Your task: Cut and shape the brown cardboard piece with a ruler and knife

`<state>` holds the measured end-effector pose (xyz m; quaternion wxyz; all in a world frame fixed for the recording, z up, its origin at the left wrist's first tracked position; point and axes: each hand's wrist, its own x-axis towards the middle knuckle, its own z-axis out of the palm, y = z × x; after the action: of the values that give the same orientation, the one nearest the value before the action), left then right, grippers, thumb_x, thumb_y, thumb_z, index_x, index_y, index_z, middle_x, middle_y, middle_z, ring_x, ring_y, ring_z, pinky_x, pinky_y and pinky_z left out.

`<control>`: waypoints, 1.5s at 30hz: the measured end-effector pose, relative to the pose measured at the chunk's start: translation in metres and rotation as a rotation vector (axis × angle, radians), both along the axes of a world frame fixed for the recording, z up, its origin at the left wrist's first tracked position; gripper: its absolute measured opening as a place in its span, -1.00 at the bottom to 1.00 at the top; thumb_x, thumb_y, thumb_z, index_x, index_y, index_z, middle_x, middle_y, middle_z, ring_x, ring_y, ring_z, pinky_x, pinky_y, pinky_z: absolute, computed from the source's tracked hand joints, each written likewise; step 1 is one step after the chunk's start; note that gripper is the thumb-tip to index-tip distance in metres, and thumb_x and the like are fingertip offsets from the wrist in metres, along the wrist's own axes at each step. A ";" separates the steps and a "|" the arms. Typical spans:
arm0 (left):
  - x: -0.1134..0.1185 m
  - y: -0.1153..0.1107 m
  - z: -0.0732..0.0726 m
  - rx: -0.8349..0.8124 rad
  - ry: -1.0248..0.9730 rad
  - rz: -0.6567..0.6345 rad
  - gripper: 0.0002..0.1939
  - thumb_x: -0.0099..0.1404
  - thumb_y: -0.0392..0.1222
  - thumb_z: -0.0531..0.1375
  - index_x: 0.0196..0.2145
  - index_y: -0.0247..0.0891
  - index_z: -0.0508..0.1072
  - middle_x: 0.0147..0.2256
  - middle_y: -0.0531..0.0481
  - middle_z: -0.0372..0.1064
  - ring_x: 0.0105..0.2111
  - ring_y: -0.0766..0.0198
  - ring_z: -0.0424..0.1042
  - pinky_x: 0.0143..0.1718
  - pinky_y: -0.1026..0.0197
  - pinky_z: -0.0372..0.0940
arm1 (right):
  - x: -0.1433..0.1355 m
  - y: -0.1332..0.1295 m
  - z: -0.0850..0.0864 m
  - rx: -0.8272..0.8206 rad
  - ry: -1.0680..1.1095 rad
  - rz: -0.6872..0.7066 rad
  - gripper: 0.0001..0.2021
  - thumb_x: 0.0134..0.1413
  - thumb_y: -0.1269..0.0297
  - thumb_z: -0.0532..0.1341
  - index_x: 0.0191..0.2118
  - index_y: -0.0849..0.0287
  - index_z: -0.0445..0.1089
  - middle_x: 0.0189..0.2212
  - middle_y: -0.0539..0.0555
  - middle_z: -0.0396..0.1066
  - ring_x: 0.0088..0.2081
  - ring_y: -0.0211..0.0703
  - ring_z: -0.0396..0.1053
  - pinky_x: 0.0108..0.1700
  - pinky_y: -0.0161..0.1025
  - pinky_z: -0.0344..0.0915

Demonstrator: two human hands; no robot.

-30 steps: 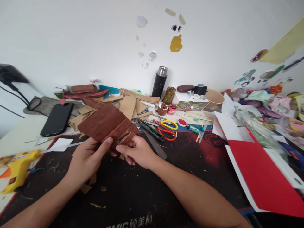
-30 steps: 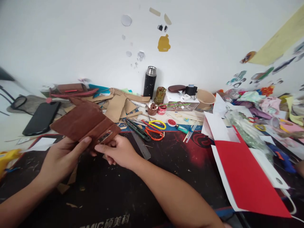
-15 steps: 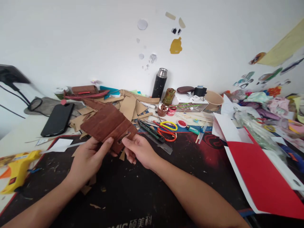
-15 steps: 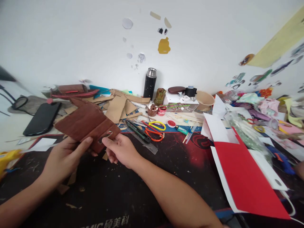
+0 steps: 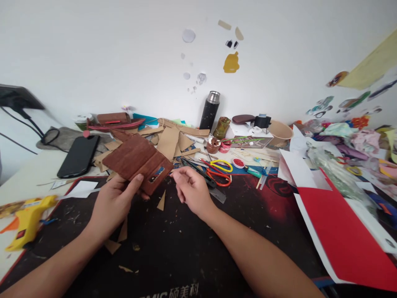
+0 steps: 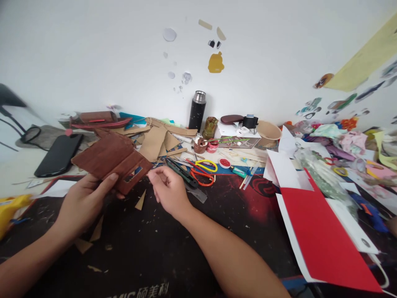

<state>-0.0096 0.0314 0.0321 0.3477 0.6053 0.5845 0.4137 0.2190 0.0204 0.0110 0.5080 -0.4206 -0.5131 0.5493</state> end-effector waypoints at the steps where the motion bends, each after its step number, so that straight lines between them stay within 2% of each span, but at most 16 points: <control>1: 0.000 0.000 0.000 -0.003 0.003 -0.006 -0.37 0.33 0.60 0.29 -0.24 -0.07 0.57 -0.49 0.03 0.63 -0.47 0.03 0.61 -0.26 0.04 0.55 | -0.001 -0.002 0.000 0.037 -0.052 0.021 -0.53 0.45 -0.31 0.33 -0.05 0.04 0.51 -0.57 -0.20 0.30 -0.60 -0.27 0.23 -0.48 -0.28 0.17; 5: 0.003 -0.002 0.003 -0.015 0.009 -0.036 -0.37 0.33 0.60 0.28 -0.25 -0.06 0.56 -0.47 0.01 0.64 -0.47 0.03 0.61 -0.32 0.05 0.53 | -0.002 -0.009 -0.002 0.170 -0.298 0.082 -0.64 0.51 -0.12 0.35 0.11 0.03 0.63 -0.44 -0.09 0.43 -0.43 -0.18 0.39 -0.30 -0.21 0.29; 8: 0.004 -0.002 0.004 -0.016 0.021 -0.054 -0.35 0.30 0.63 0.28 -0.29 -0.05 0.54 -0.47 0.02 0.62 -0.48 0.03 0.60 -0.34 0.05 0.53 | -0.001 -0.009 -0.004 0.184 -0.424 0.095 -0.66 0.54 -0.06 0.33 0.19 -0.02 0.64 -0.36 -0.04 0.53 -0.35 -0.12 0.46 -0.20 -0.17 0.33; 16: 0.004 -0.001 -0.006 -0.041 0.056 -0.063 -0.34 0.34 0.62 0.23 -0.29 -0.07 0.54 -0.52 0.00 0.58 -0.51 0.04 0.59 -0.36 0.07 0.49 | -0.001 -0.010 -0.005 0.202 -0.509 0.117 -0.62 0.58 -0.06 0.33 0.28 -0.01 0.64 -0.29 0.00 0.64 -0.33 -0.11 0.53 -0.13 -0.16 0.40; 22: 0.005 -0.003 -0.004 -0.040 0.063 -0.077 -0.30 0.30 0.66 0.25 -0.22 -0.08 0.58 -0.45 -0.02 0.65 -0.50 0.05 0.60 -0.40 0.07 0.47 | -0.006 -0.011 -0.008 0.213 -0.621 0.219 -0.58 0.58 -0.05 0.36 0.35 -0.01 0.61 -0.28 0.02 0.69 -0.29 -0.08 0.59 -0.12 -0.18 0.39; 26: 0.004 -0.003 -0.005 -0.036 0.070 -0.064 -0.31 0.30 0.67 0.25 -0.26 -0.06 0.55 -0.51 0.02 0.61 -0.52 0.05 0.59 -0.39 0.07 0.47 | -0.001 -0.009 -0.003 0.261 -0.705 0.188 -0.62 0.62 -0.04 0.33 0.35 -0.07 0.63 -0.21 0.04 0.73 -0.23 -0.06 0.64 -0.07 -0.17 0.40; 29: 0.005 -0.003 -0.007 -0.036 0.064 -0.072 -0.30 0.29 0.69 0.22 -0.29 -0.04 0.53 -0.50 0.00 0.62 -0.52 0.04 0.60 -0.38 0.05 0.50 | 0.002 -0.007 -0.001 0.266 -0.742 0.149 -0.62 0.63 0.00 0.30 0.36 -0.05 0.63 -0.20 0.06 0.75 -0.23 -0.04 0.65 -0.08 -0.15 0.40; 35: 0.003 0.000 -0.008 -0.029 0.095 -0.051 -0.35 0.30 0.65 0.25 -0.33 -0.03 0.50 -0.56 0.05 0.55 -0.53 0.06 0.57 -0.40 0.07 0.45 | -0.004 -0.011 -0.006 0.272 -0.751 0.211 -0.50 0.59 -0.09 0.35 0.45 -0.04 0.56 -0.19 0.07 0.77 -0.19 0.00 0.69 -0.06 -0.14 0.44; 41: 0.004 -0.002 0.000 -0.040 0.084 -0.086 -0.36 0.31 0.63 0.26 -0.35 -0.03 0.50 -0.54 0.03 0.56 -0.55 0.05 0.55 -0.42 0.04 0.45 | 0.003 -0.008 0.000 0.317 -0.827 0.170 -0.57 0.67 0.00 0.25 0.44 -0.06 0.58 0.09 0.15 0.78 0.00 0.06 0.73 0.07 -0.08 0.47; 43: 0.004 -0.001 0.002 -0.044 0.074 -0.084 -0.36 0.30 0.64 0.26 -0.32 -0.03 0.49 -0.54 0.03 0.57 -0.56 0.05 0.56 -0.44 0.04 0.44 | 0.007 -0.006 0.001 0.314 -0.826 0.126 -0.56 0.66 0.00 0.26 0.46 -0.06 0.56 0.02 0.13 0.79 -0.04 0.06 0.73 0.06 -0.08 0.48; 45: 0.004 -0.001 0.002 -0.045 0.066 -0.077 -0.36 0.29 0.64 0.27 -0.31 -0.02 0.46 -0.54 0.03 0.58 -0.56 0.05 0.56 -0.45 0.04 0.44 | 0.008 -0.004 0.000 0.296 -0.806 0.070 -0.54 0.65 -0.02 0.27 0.47 -0.06 0.55 -0.13 0.09 0.77 -0.13 0.04 0.71 0.02 -0.09 0.48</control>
<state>-0.0059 0.0307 0.0340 0.3575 0.6327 0.5810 0.3665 0.2275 0.0162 0.0115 0.3026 -0.5066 -0.7578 0.2784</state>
